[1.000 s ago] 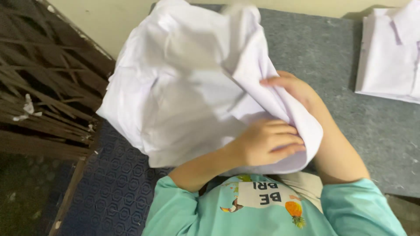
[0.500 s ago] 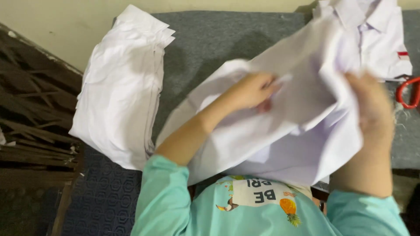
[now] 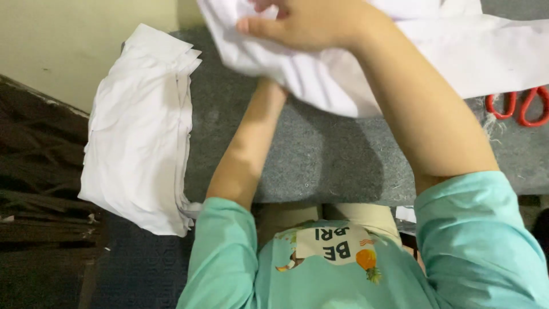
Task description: Trimming loose threads from white shirts using scissors and inspecting them
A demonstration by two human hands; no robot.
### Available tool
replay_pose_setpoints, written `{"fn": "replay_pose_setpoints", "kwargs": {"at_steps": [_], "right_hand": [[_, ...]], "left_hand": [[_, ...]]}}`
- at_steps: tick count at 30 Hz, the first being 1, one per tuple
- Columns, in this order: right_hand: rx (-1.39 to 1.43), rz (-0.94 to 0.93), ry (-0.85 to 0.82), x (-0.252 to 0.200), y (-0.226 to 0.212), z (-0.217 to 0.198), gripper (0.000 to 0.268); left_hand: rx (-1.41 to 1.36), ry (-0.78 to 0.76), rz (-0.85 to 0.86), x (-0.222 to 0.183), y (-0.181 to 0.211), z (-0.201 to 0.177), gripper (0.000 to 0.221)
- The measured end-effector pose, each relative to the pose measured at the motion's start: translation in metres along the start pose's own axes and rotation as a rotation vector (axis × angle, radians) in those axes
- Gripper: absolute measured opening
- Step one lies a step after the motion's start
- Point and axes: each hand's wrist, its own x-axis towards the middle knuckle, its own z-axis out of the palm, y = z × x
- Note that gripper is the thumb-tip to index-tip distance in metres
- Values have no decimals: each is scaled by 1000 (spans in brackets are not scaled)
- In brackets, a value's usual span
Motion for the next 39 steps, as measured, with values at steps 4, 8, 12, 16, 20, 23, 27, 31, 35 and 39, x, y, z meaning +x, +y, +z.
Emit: {"fn": "replay_pose_setpoints", "kwargs": {"at_steps": [4,8,12,16,20,23,27,31,35,39], "right_hand": [[79,-141,-93,-49,12,26,70],[37,260,-320,-108,47,34,75],[-7,510,-442,-159,70,60,66],[44,423,-466,-206,80,115,60],[-83,442,-279,-235,92,166,72],[-73,445,-111,-253,112,176,57],[231,605,6,-269,80,122,29],[212,626,152,-347,120,137,31],[494,560,335,-379,124,159,25],[801,342,511,-385,126,170,23]], "left_hand": [[-204,216,-123,-63,-27,-149,34],[-419,418,-245,-154,-29,-277,38],[-646,635,-370,-235,5,-310,43],[-580,637,-375,-273,40,-268,46],[-227,630,-337,-277,47,-246,67],[-28,622,-322,-276,27,-252,46],[115,626,-129,-290,24,-257,29],[152,665,-93,-309,29,-265,32],[125,722,-93,-316,28,-272,19],[87,765,-46,-314,24,-273,41]]}}
